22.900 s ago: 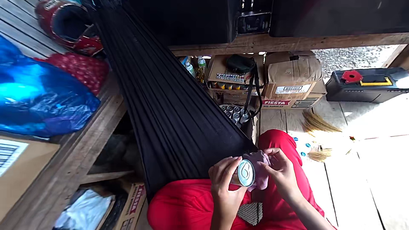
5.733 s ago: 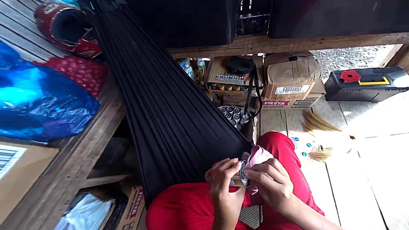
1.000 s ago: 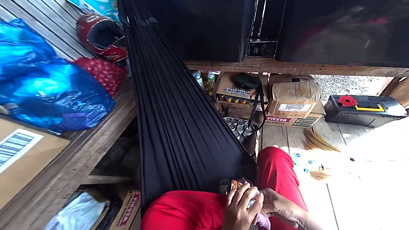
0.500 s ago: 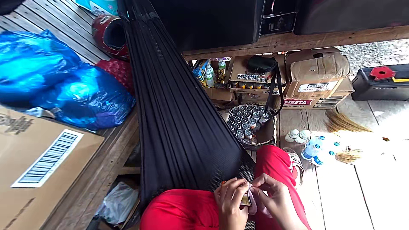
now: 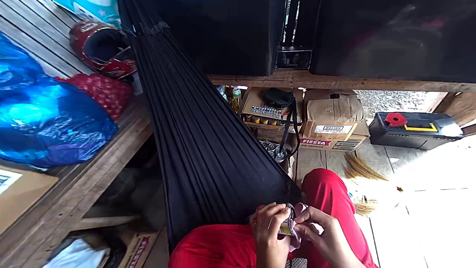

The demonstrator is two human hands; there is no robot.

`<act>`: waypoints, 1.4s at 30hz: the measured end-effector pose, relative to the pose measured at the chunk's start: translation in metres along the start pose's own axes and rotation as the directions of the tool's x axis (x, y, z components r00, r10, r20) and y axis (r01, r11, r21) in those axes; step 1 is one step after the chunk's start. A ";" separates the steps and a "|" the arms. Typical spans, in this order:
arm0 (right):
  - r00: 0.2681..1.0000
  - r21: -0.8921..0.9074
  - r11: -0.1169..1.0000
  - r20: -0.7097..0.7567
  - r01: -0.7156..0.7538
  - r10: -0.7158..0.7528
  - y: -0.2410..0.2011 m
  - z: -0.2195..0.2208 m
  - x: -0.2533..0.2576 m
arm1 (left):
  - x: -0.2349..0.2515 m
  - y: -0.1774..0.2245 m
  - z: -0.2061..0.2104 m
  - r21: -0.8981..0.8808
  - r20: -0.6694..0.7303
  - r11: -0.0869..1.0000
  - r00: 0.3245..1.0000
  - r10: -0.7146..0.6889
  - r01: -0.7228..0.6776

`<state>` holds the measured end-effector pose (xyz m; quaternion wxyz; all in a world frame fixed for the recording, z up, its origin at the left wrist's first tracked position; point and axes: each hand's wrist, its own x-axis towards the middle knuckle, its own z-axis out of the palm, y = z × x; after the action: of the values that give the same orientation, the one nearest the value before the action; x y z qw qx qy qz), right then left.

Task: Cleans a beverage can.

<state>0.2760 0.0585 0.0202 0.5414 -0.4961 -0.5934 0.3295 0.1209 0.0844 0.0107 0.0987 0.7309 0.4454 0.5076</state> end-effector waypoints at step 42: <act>0.955 -0.317 0.926 -0.143 0.206 -0.262 -0.035 0.081 0.014 | -0.007 -0.030 -0.059 0.002 -0.074 1.000 0.997 -0.009 0.010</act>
<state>0.1902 0.0732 0.0406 0.5478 -0.5258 -0.6392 0.1219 0.0551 0.0783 0.0157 0.0836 0.7095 0.4528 0.5335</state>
